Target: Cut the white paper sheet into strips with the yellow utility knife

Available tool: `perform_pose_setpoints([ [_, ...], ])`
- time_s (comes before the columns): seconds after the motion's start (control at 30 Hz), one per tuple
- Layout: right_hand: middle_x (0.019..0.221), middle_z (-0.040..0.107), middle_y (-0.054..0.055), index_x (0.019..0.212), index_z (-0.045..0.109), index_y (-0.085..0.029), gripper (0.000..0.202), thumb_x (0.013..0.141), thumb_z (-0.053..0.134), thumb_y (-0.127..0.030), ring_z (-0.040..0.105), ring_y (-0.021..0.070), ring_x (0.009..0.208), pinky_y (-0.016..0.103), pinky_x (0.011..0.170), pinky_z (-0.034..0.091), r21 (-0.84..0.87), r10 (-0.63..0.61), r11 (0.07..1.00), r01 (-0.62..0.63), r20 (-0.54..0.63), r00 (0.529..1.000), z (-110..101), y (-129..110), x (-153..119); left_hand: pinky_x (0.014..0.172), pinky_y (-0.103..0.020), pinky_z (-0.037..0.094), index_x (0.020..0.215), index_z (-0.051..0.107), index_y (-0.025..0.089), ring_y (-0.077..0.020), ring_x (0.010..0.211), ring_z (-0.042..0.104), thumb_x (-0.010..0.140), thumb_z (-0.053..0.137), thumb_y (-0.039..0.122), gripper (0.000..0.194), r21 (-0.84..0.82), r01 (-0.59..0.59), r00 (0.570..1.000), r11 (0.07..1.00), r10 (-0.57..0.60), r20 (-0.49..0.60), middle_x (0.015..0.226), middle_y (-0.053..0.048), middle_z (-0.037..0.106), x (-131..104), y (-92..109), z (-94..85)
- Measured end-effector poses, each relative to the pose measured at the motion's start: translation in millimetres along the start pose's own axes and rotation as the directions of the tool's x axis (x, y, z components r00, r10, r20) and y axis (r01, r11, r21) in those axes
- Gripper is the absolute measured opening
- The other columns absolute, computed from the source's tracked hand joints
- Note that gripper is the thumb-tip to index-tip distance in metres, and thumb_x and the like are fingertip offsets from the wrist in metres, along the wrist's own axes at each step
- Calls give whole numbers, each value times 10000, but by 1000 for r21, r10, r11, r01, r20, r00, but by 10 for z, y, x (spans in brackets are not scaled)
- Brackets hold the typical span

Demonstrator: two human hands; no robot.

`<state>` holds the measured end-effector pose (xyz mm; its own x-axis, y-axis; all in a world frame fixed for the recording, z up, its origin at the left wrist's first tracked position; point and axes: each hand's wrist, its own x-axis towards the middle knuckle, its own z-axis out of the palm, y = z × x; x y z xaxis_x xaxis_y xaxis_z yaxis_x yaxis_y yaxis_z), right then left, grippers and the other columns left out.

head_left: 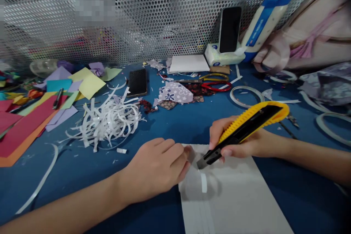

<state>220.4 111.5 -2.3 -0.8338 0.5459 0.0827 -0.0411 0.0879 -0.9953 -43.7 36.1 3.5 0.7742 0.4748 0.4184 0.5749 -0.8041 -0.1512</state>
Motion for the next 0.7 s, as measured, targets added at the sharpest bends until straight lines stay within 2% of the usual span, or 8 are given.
perform_pose_setpoints([
  [0.13,799,740,36,991,732,-159,166,870,790,-256,723,133,744,198,653,566,-4,9,1000,-9,25,1000,19,-12,-33,530,-316,446,1010,688,106,-154,624,592,1074,431,203,282,8,-7,1000,1000,7,-6,720,2,606,-7,-3,9],
  [0.3,825,736,21,973,757,-186,182,820,828,-255,695,128,754,189,632,535,-98,6,995,-2,46,999,53,-26,-52,539,-313,439,962,687,118,-149,623,582,1060,468,198,253,23,-1,1000,1000,2,-18,709,6,592,-10,7,17],
  [0.5,840,753,7,973,776,-216,220,776,868,-250,676,138,798,212,688,495,-246,-64,965,88,104,992,85,-87,-69,536,-311,395,899,683,125,-145,610,559,1055,492,191,255,36,-3,1000,999,4,-26,690,7,578,-15,18,20],
  [0.7,802,780,5,912,763,-201,171,824,833,-330,695,136,732,276,761,461,-320,-161,927,197,135,978,228,-171,-66,525,-321,372,918,690,107,-158,602,552,1050,499,185,244,43,-21,1000,999,22,-21,688,2,584,-20,25,8],
])
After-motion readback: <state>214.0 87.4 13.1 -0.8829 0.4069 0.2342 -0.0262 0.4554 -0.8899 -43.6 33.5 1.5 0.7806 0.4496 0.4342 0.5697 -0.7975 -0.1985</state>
